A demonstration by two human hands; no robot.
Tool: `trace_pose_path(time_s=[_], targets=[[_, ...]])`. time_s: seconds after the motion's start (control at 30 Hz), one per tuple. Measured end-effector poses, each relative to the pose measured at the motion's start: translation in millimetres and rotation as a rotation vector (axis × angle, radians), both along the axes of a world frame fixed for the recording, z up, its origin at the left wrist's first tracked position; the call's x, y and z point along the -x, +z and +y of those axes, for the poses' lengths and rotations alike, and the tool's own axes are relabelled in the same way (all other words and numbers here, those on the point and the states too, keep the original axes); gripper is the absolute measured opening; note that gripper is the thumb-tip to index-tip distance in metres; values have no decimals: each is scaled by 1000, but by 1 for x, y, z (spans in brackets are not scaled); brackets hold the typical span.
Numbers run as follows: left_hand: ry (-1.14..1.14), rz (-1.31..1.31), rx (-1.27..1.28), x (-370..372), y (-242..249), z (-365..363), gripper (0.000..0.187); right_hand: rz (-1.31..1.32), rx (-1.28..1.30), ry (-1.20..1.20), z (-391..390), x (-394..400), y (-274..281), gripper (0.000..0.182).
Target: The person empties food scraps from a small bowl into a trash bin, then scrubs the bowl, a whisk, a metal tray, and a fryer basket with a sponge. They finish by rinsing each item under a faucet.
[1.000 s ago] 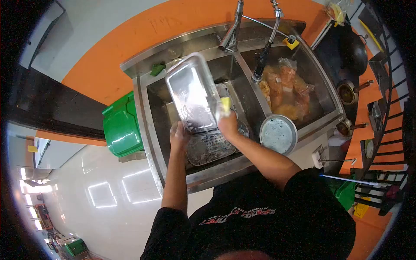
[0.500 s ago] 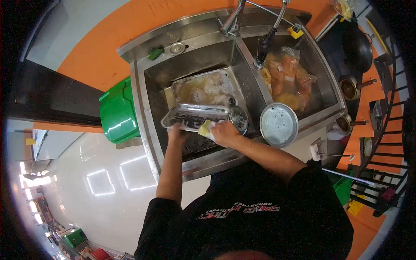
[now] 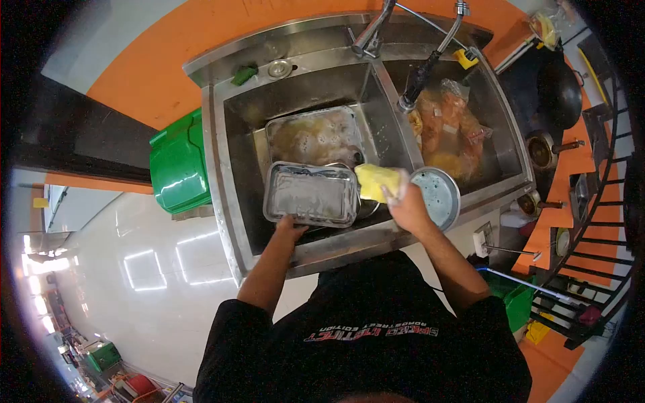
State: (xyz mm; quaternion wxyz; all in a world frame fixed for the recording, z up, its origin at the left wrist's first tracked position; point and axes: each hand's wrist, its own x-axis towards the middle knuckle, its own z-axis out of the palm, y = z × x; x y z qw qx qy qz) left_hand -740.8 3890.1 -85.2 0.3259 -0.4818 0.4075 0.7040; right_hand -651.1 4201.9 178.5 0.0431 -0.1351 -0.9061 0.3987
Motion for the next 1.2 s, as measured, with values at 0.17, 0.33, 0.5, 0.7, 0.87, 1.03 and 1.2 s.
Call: trace_pose_path(time_s=[0.17,0.33,0.5,0.7,0.87,1.03,1.2], targets=[[-4,-121,140,6,46,6,46,157,3,-153,56,-37,19,45],[-379,211,219,35,91,47,48,-394,-20,-287,95,-66,24,39],[-812,1504,717,134,109,149,43,-362,-407,-354,93,-85,14,50],[-1373,1812,1163,270,208,287,50,-211,-395,-411,90,-101,13,42],[-832,1707,438,452,44,378,91,-129,5,-431,60,-77,49,32],[-1450,1512,1250,361,183,333,102,-35,312,-302,57,-13,25,29],[-934,1891,1114,316,188,306,63,-159,731,-184,61,141,9,29]])
